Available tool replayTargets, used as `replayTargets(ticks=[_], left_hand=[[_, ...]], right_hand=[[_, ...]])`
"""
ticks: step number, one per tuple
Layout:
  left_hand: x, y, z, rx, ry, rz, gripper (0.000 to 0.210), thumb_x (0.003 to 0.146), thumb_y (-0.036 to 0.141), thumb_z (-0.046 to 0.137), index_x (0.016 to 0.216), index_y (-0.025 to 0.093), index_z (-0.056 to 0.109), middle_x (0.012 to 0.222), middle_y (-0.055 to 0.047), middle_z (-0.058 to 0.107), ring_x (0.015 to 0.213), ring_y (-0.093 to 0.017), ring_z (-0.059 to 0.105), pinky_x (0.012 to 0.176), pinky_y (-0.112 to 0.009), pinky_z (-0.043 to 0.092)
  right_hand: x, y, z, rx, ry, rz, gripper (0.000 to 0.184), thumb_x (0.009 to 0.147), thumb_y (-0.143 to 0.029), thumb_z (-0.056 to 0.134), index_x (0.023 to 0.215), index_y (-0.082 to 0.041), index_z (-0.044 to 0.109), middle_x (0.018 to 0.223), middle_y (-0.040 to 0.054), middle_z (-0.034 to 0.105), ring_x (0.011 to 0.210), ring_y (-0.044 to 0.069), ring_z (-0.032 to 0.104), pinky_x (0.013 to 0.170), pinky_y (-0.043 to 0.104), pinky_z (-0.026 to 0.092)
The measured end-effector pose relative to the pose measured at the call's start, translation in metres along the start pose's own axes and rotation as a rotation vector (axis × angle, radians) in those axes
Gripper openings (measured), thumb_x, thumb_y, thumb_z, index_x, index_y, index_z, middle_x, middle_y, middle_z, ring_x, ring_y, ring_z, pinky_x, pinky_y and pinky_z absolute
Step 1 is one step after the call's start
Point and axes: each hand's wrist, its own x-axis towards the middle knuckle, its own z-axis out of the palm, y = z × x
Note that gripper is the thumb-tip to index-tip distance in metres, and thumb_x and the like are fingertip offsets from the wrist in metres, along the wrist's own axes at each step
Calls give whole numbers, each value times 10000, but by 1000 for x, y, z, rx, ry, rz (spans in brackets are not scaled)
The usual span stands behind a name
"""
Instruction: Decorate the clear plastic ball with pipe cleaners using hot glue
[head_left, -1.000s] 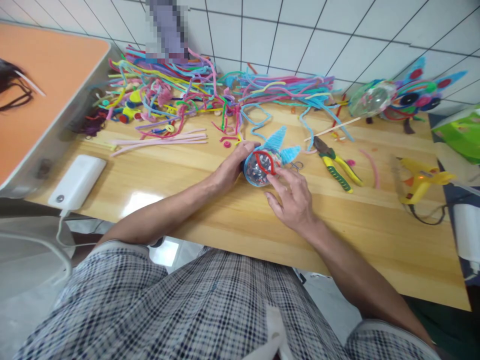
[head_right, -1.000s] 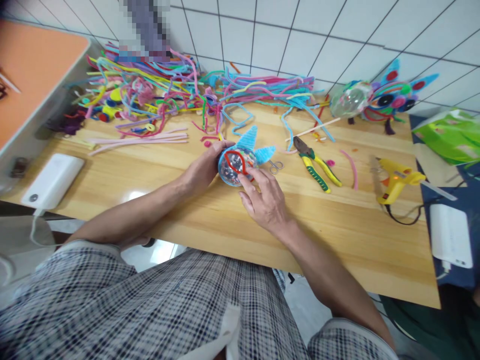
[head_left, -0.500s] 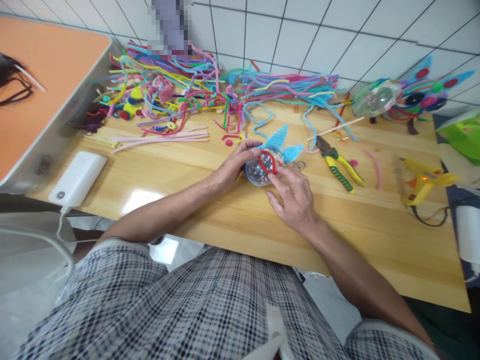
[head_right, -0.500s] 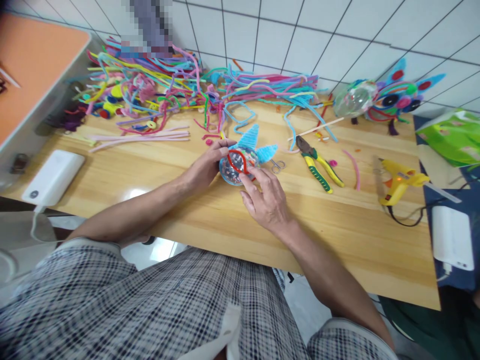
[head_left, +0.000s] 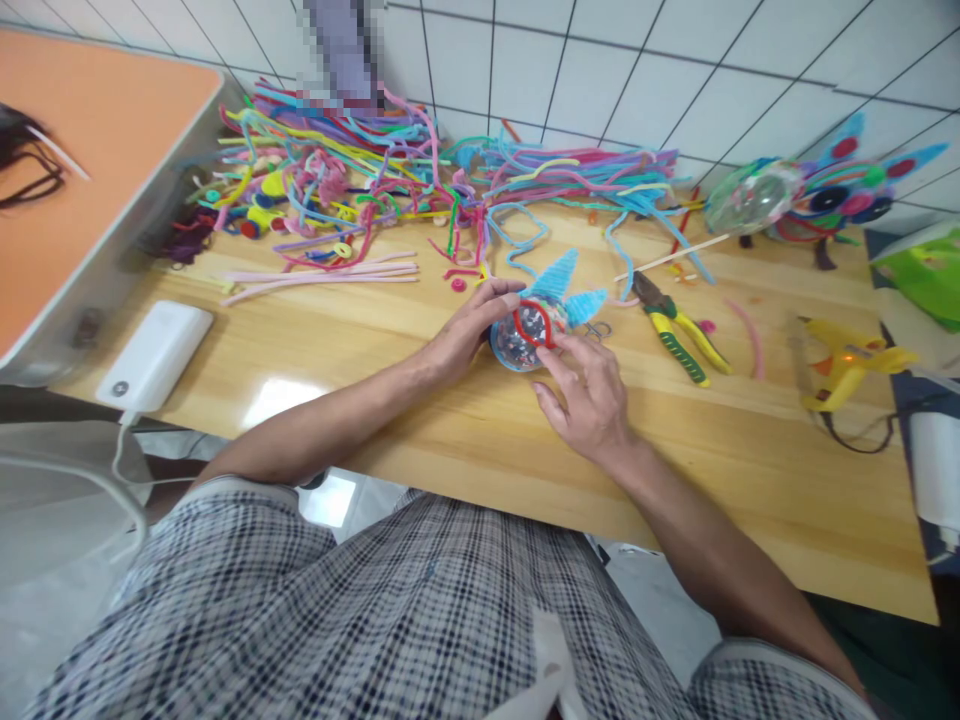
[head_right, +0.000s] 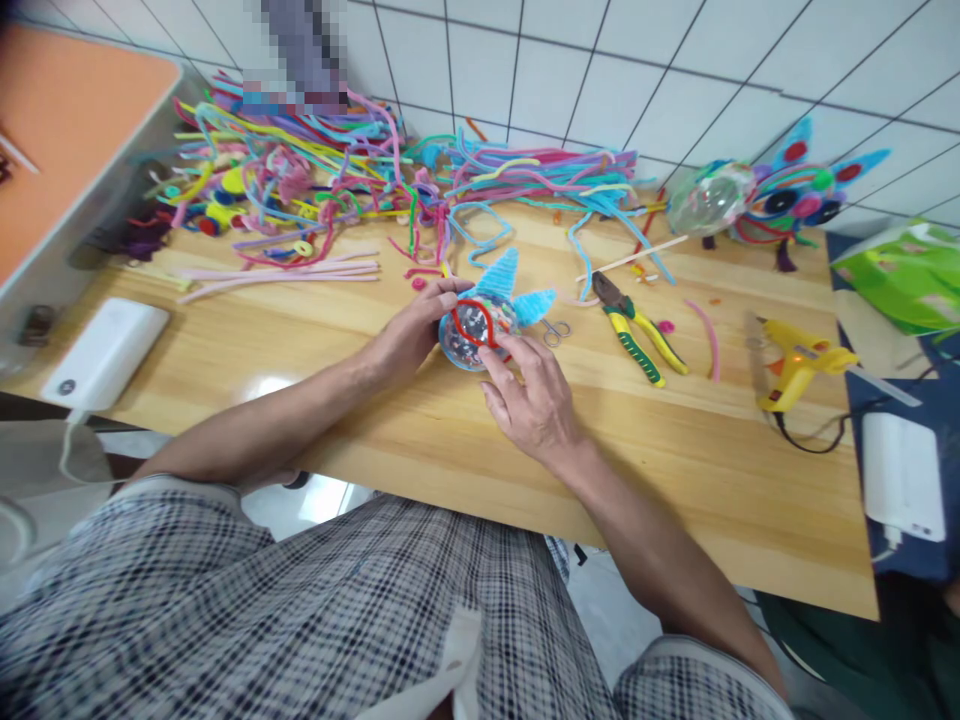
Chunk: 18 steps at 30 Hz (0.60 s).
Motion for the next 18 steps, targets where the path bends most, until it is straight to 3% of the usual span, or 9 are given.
replayTargets(ticks=[7, 13, 18], left_hand=[[0, -5, -7, 10, -22, 23, 644, 959, 659, 867, 1412, 222, 733, 1281, -54, 838, 1126, -240, 784, 1005, -358, 623], [2, -16, -16, 29, -48, 69, 615, 981, 650, 907, 1419, 245, 762, 1374, -53, 837, 1281, -262, 780, 1163, -391, 617], [1, -23, -17, 43, -42, 104, 693, 942, 729, 934, 1429, 273, 743, 1371, -37, 803, 1307, -261, 745, 1179, -397, 589]], right_hand=[[-2, 3, 1, 65, -15, 42, 846, 1104, -270, 779, 1850, -488, 445, 1626, 111, 727, 1429, 420, 775, 1254, 736, 673], [-8, 7, 1, 60, -11, 65, 721, 1102, -283, 783, 1770, -455, 572, 1628, 110, 742, 1463, 431, 770, 1256, 770, 671], [-5, 10, 0, 83, 27, 52, 751, 1091, -233, 788, 1786, -415, 568, 1641, 116, 756, 1468, 409, 782, 1259, 706, 689]])
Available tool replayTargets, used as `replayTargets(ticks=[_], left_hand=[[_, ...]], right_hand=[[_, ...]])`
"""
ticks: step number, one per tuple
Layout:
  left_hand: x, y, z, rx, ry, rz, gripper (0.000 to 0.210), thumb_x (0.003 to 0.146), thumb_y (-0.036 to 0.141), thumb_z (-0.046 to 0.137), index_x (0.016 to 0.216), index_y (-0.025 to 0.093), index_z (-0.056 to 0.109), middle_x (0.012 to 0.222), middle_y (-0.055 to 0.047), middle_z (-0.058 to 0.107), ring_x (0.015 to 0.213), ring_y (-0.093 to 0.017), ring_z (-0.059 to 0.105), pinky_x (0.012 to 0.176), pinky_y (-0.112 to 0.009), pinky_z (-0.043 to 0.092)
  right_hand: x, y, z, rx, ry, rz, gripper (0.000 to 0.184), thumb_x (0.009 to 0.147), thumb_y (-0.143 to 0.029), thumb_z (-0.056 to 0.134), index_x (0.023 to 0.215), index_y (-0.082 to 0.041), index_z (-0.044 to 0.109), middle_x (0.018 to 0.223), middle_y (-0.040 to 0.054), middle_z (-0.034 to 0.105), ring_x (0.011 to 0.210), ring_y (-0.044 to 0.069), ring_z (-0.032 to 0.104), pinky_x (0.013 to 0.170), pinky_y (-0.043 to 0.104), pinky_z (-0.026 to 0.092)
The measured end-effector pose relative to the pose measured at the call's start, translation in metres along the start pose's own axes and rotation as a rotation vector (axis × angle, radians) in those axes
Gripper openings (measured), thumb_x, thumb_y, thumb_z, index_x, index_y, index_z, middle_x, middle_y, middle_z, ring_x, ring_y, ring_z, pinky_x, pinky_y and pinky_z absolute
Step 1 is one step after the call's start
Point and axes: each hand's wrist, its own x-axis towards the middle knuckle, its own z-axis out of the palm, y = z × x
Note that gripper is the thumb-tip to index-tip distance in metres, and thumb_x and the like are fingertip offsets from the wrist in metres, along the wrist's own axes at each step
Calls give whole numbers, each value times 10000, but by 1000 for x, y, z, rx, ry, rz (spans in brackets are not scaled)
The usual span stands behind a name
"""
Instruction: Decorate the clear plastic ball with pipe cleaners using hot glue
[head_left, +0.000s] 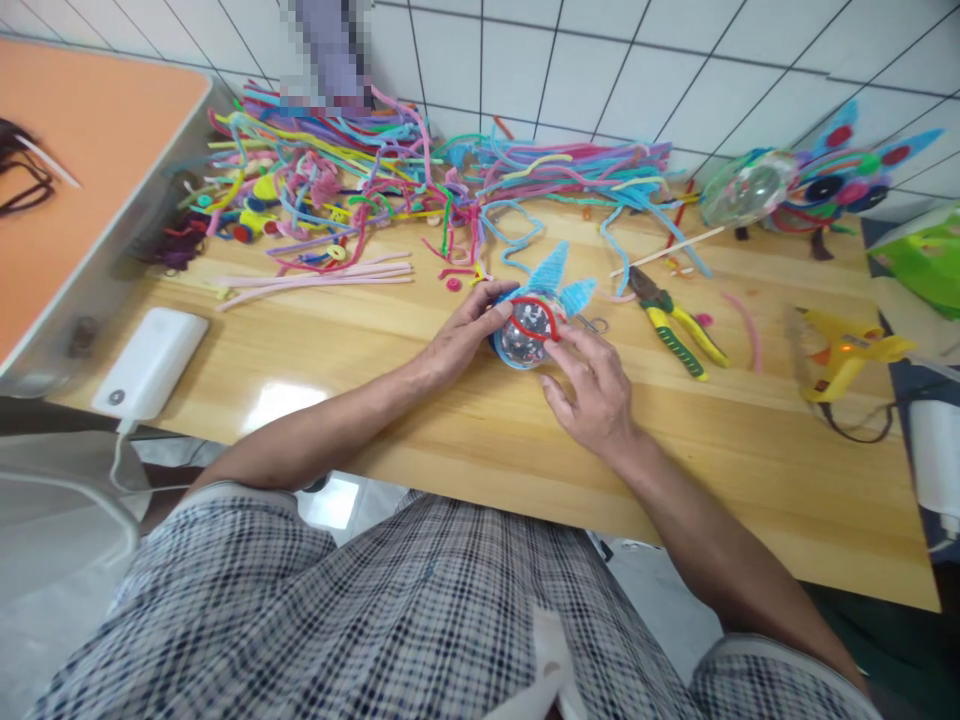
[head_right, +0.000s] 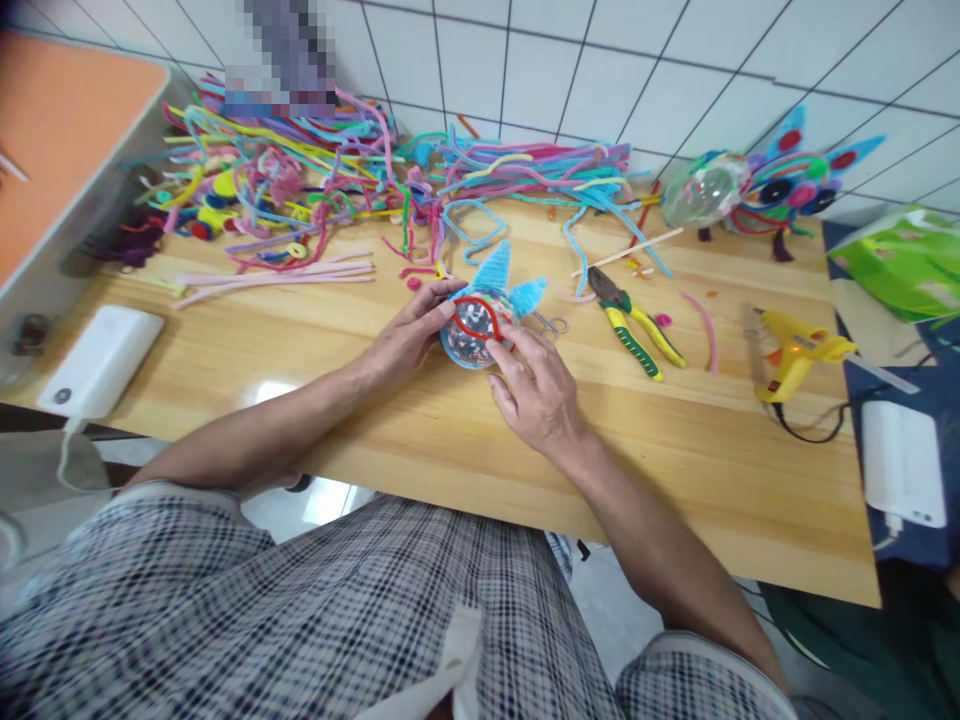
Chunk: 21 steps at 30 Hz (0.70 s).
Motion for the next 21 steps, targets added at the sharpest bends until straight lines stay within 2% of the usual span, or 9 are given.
replayTargets(ticks=[4, 7, 11, 15, 18, 21], left_hand=[[-1, -4, 0, 24, -4, 40, 709, 939, 783, 921, 1390, 281, 706, 1349, -32, 774, 1291, -251, 723, 1183, -399, 578], [-4, -6, 1, 80, -8, 77, 716, 969, 816, 874, 1406, 291, 660, 1396, -40, 748, 1338, -255, 696, 1227, -414, 560], [-10, -8, 3, 163, -4, 135, 713, 1006, 835, 813, 1433, 295, 627, 1462, -65, 717, 1400, -278, 677, 1271, -454, 555], [-13, -12, 2, 176, 19, 148, 723, 997, 847, 811, 1442, 311, 617, 1480, -76, 725, 1422, -291, 689, 1302, -489, 550], [-13, -12, 1, 137, 49, 96, 723, 975, 841, 838, 1438, 334, 610, 1517, -71, 739, 1470, -300, 694, 1336, -504, 533], [-13, -11, 3, 89, 75, 59, 731, 954, 828, 865, 1433, 337, 615, 1510, -70, 759, 1484, -301, 706, 1332, -497, 543]], right_hand=[[4, 0, -1, 11, 33, -42, 783, 1076, -205, 798, 1792, -409, 554, 1615, 110, 777, 1427, 381, 810, 1214, 648, 724], [5, 0, -3, 31, 46, -17, 744, 1079, -208, 792, 1763, -405, 576, 1589, 109, 787, 1413, 372, 816, 1195, 647, 732], [3, 3, -1, 96, 58, 142, 710, 1082, -319, 822, 1738, -381, 559, 1609, 130, 756, 1489, 395, 762, 1209, 674, 710], [-3, 9, 7, 145, 115, 332, 814, 1043, -570, 864, 1730, -311, 513, 1670, 191, 685, 1560, 424, 694, 1193, 673, 706], [-7, 10, 15, 177, 61, 476, 945, 990, -713, 885, 1726, -269, 491, 1664, 222, 699, 1544, 440, 706, 1272, 721, 642], [-9, 7, 21, 265, -17, 568, 964, 987, -733, 891, 1726, -269, 482, 1614, 228, 750, 1474, 434, 764, 1269, 730, 639]])
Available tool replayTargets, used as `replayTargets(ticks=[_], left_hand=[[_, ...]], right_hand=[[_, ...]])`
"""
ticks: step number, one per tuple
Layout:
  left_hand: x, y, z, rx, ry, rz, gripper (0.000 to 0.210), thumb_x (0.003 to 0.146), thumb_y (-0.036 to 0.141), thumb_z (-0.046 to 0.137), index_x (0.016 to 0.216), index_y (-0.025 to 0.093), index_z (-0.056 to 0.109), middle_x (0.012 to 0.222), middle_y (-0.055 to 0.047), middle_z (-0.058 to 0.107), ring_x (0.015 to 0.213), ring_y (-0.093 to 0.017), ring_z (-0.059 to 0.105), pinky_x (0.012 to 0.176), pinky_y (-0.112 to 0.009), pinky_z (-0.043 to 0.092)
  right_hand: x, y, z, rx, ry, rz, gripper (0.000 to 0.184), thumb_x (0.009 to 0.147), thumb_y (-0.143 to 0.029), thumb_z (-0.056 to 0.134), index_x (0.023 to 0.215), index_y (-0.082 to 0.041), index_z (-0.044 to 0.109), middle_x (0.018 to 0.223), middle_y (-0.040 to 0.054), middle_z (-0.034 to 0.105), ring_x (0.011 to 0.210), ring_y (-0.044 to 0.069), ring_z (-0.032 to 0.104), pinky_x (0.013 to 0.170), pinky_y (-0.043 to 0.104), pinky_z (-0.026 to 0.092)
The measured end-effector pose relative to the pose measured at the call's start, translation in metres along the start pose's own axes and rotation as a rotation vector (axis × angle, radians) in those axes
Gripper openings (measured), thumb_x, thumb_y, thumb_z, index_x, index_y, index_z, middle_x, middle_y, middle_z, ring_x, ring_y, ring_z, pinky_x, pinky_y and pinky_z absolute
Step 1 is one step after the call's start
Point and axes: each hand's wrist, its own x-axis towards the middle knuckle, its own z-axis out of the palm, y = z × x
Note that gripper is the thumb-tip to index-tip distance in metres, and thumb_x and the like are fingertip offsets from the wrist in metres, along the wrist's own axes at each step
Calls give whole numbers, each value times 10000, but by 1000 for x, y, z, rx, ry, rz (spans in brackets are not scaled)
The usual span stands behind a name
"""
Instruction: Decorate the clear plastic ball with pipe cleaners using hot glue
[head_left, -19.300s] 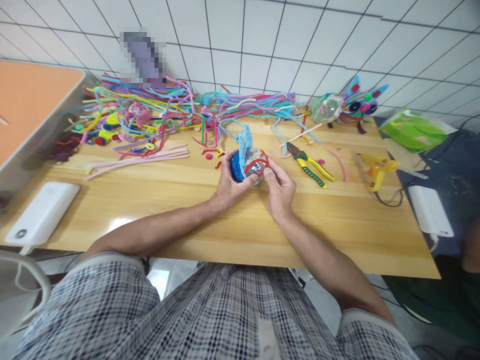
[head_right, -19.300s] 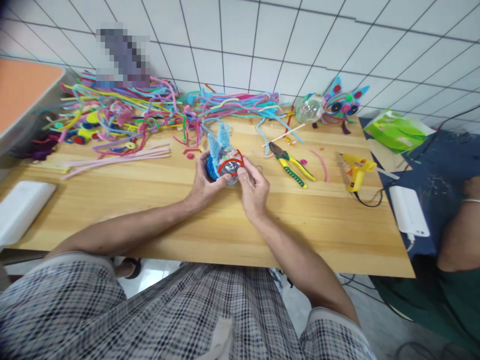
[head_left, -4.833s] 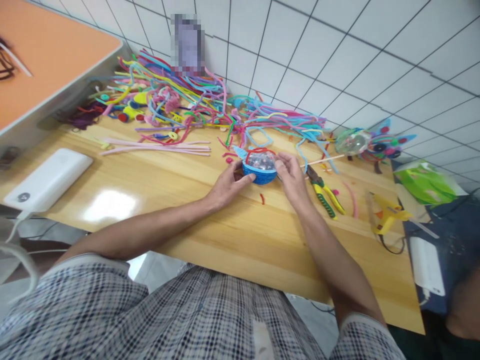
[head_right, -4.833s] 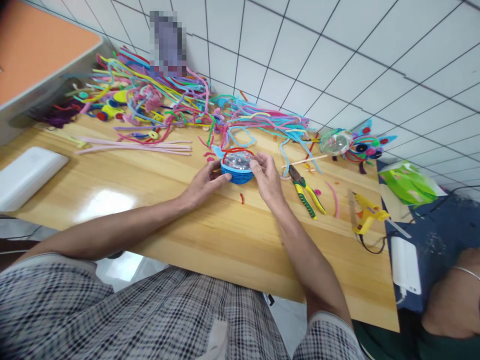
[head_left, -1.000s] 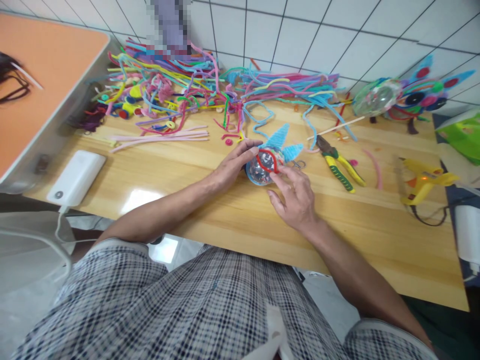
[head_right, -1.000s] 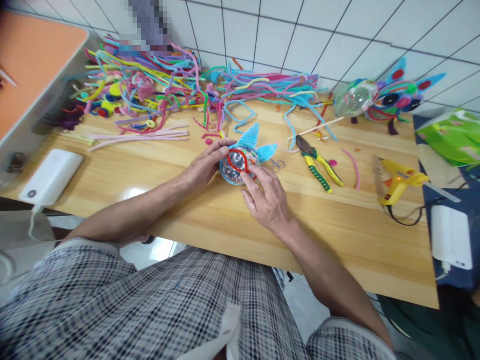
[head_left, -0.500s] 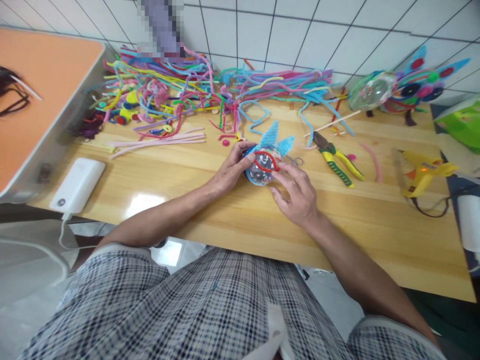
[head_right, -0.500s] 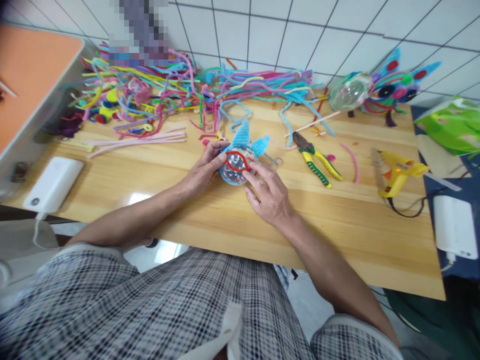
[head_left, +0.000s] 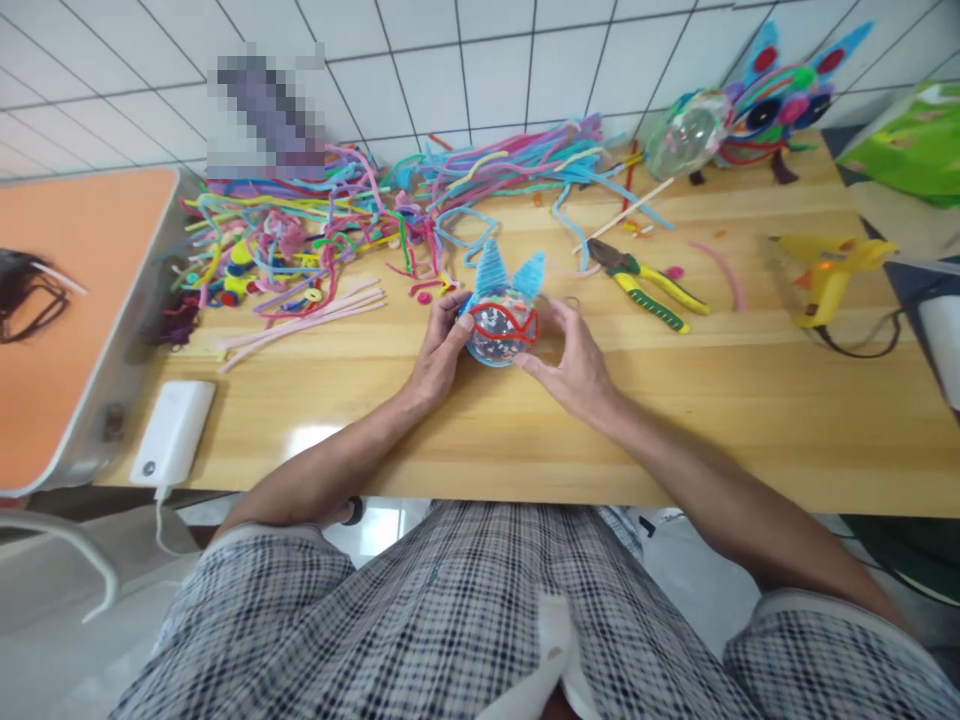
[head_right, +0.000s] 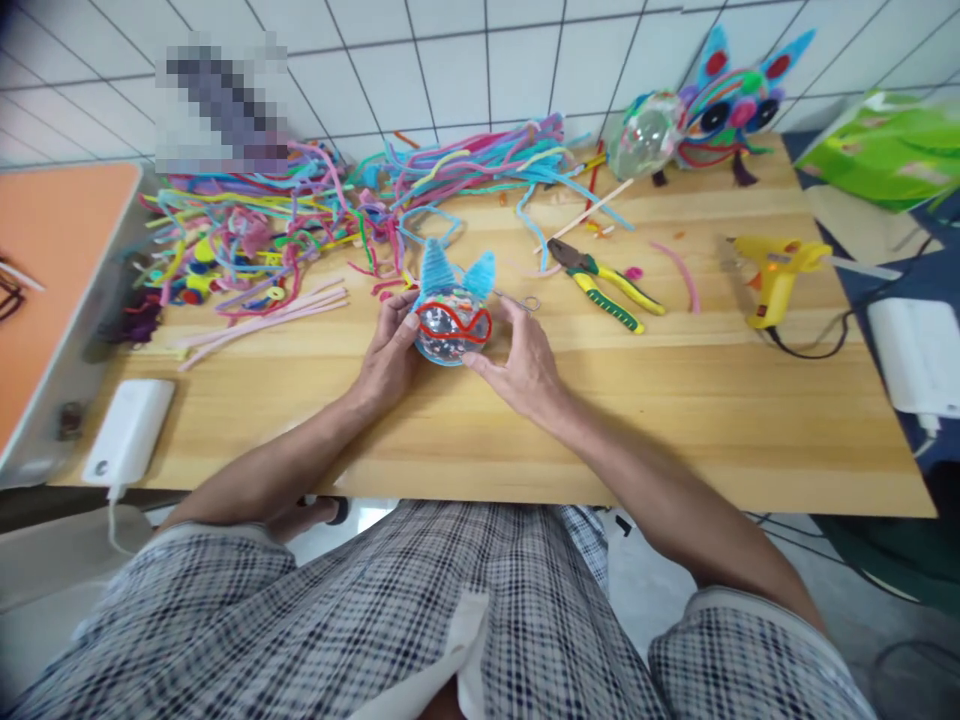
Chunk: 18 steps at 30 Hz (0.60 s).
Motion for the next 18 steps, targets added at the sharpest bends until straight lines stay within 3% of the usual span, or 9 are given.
replayTargets(ticks=[3, 8, 18], left_hand=[[-2, 2, 4, -50, 22, -25, 750, 920, 835, 892, 1422, 343, 630, 1509, -66, 767, 1442, -297, 735, 1259, -478, 606], [-5, 4, 8, -94, 25, -50, 800, 890, 850, 912, 1463, 386, 601, 1597, -42, 740, 1403, -277, 755, 1122, -417, 666], [-9, 1, 7, -137, 8, -10, 722, 919, 801, 921, 1437, 406, 609, 1511, -18, 774, 1416, -256, 763, 1184, -417, 654]], right_hand=[[-1, -6, 6, 93, -15, 15, 907, 1032, -719, 851, 1739, -304, 462, 1645, 221, 742, 1438, 402, 792, 1226, 690, 680], [-1, -22, 5, 109, 108, -65, 889, 1073, -722, 796, 1759, -294, 428, 1656, 227, 729, 1453, 389, 777, 1171, 631, 721], [-1, -33, -1, 49, 174, -189, 829, 1105, -684, 761, 1753, -265, 456, 1598, 227, 751, 1376, 377, 802, 1098, 592, 753]])
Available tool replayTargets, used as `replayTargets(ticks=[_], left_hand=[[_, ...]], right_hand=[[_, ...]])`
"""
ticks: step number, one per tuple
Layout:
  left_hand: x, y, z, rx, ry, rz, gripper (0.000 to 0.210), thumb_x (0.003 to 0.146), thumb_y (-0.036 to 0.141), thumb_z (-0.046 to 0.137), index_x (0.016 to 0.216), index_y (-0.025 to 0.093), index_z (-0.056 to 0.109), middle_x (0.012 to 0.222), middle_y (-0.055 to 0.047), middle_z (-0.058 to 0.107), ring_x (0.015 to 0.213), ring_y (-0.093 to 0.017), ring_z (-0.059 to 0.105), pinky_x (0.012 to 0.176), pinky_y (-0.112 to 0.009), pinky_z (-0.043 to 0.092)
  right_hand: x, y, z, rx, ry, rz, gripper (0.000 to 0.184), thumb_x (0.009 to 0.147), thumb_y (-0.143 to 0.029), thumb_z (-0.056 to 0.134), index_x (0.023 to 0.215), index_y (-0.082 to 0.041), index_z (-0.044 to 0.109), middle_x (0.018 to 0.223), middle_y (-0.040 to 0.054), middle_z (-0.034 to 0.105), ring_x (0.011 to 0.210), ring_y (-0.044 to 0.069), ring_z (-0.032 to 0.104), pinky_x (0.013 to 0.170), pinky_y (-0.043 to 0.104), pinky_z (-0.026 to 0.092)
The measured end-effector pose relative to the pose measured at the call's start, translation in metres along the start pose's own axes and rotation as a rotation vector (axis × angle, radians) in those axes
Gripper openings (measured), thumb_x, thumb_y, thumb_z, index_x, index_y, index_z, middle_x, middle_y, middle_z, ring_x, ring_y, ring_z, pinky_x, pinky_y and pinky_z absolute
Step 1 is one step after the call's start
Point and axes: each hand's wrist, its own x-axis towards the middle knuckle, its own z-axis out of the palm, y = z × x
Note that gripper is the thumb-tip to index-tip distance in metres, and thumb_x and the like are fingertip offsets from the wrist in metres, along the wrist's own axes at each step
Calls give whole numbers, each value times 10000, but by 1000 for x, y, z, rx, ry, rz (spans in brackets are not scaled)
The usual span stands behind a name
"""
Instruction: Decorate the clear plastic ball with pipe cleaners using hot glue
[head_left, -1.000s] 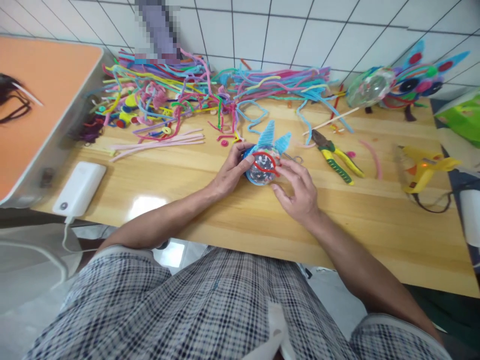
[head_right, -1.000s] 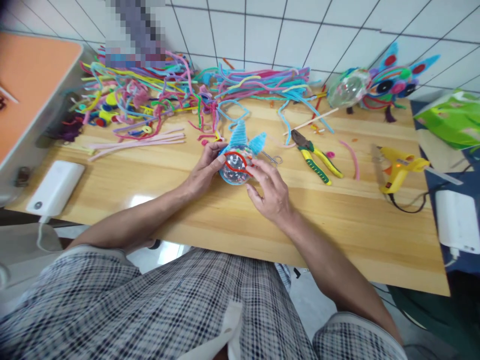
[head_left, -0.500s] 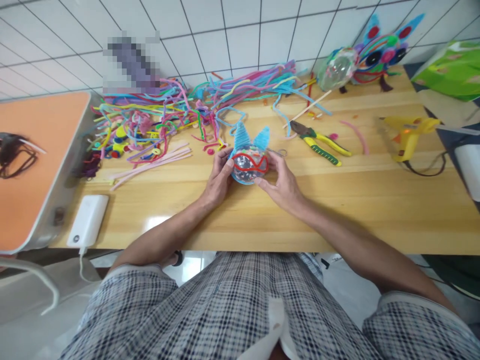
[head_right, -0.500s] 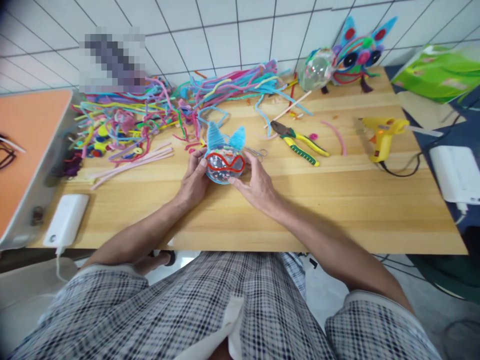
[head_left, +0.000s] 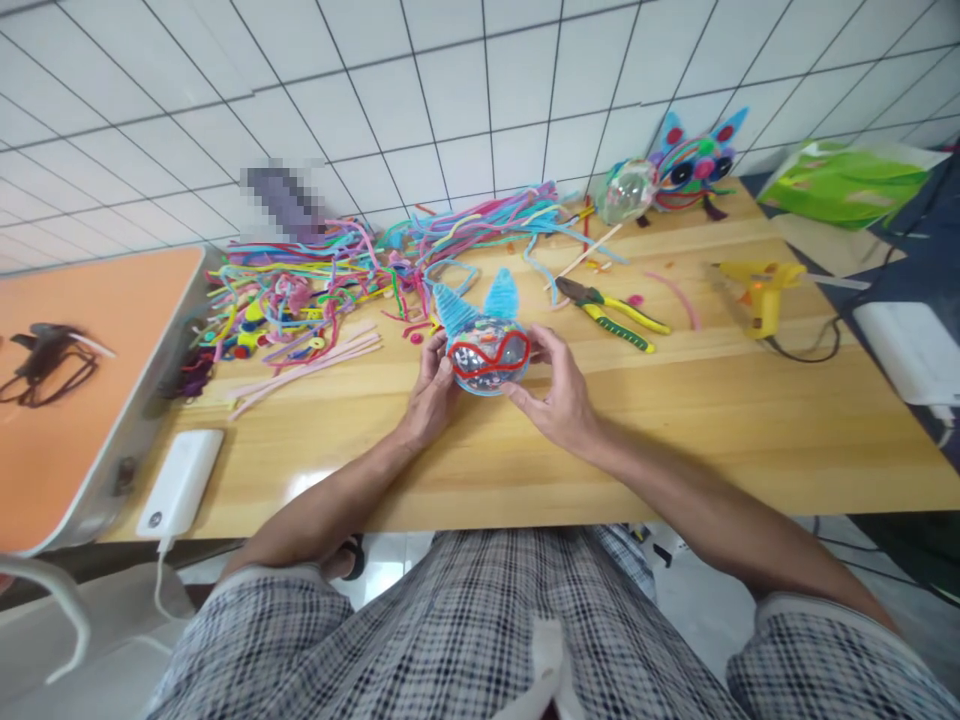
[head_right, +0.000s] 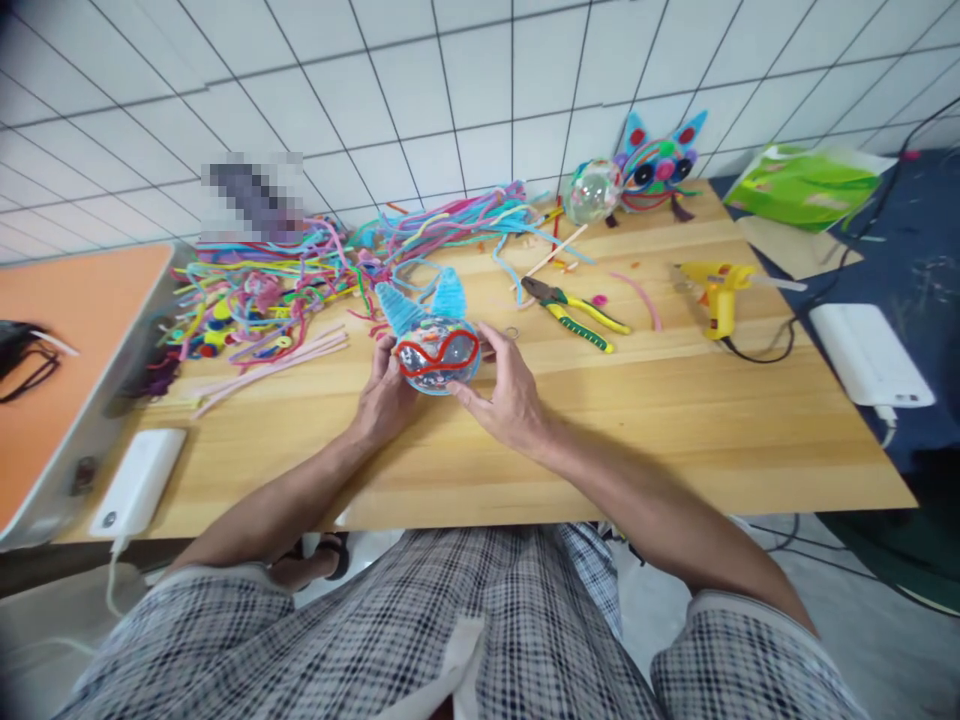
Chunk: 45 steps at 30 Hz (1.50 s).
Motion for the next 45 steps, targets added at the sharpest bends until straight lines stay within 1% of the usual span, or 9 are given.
replayTargets(ticks=[7, 12, 16, 21, 24, 29, 37, 42, 45], left_hand=[[-3, 1, 1, 10, -1, 35, 697, 941, 782, 913, 1468, 421, 634, 1658, -25, 707, 1444, -254, 754, 1244, -436, 634], [-2, 2, 1, -12, 6, 1, 760, 905, 771, 949, 1521, 440, 652, 1753, -30, 654, 1579, -300, 685, 1287, -487, 618], [-1, 4, 1, -1, -9, -48, 836, 848, 792, 976, 1519, 408, 655, 1728, -64, 685, 1593, -350, 683, 1276, -530, 629], [-2, 5, 2, -14, -7, -49, 847, 821, 792, 993, 1501, 425, 645, 1694, -44, 698, 1531, -321, 716, 1233, -491, 652], [-3, 4, 1, 13, -21, -46, 823, 850, 809, 957, 1510, 435, 636, 1674, -37, 705, 1527, -320, 715, 1229, -486, 642], [-4, 3, 0, 47, -51, -13, 765, 910, 803, 908, 1517, 448, 604, 1654, -35, 711, 1530, -315, 708, 1261, -501, 608], [-4, -6, -4, 63, -80, 60, 832, 887, 782, 959, 1529, 397, 597, 1696, -63, 662, 1637, -341, 617, 1422, -555, 493], [-5, -10, -7, 126, -107, 85, 829, 922, 786, 925, 1559, 375, 591, 1726, -97, 634, 1658, -357, 590, 1459, -577, 440], [-6, -11, -7, 138, -125, 101, 793, 952, 756, 912, 1572, 378, 594, 1739, -100, 624, 1663, -353, 589, 1464, -570, 426]], right_hand=[[-3, 9, 0, 54, -20, 8, 855, 1110, -717, 748, 1771, -278, 430, 1625, 239, 744, 1407, 366, 807, 1126, 591, 747], [-1, 11, -2, 86, -53, 50, 898, 1086, -773, 746, 1771, -277, 443, 1628, 245, 748, 1423, 381, 806, 1125, 608, 748], [0, 11, -4, 122, -56, 59, 906, 1083, -789, 743, 1774, -284, 446, 1621, 235, 761, 1425, 375, 810, 1106, 591, 760], [0, 10, -5, 145, -72, 46, 880, 1100, -757, 737, 1778, -278, 444, 1620, 236, 765, 1418, 367, 817, 1093, 575, 765], [-1, 9, -5, 127, -72, 62, 884, 1096, -782, 720, 1772, -273, 463, 1621, 237, 764, 1426, 373, 811, 1102, 582, 760], [-1, 8, -6, 152, -64, 85, 902, 1063, -785, 767, 1757, -276, 497, 1608, 234, 772, 1427, 388, 807, 1123, 598, 749], [4, 5, -9, 303, -139, 243, 967, 1026, -856, 773, 1753, -281, 498, 1682, 236, 732, 1535, 398, 762, 1204, 610, 714], [5, 2, -10, 325, -147, 319, 1009, 980, -907, 788, 1721, -272, 532, 1680, 230, 736, 1507, 386, 782, 1221, 589, 710], [5, 1, -9, 311, -127, 314, 1010, 968, -911, 798, 1696, -256, 551, 1648, 236, 753, 1494, 392, 787, 1216, 587, 713]])
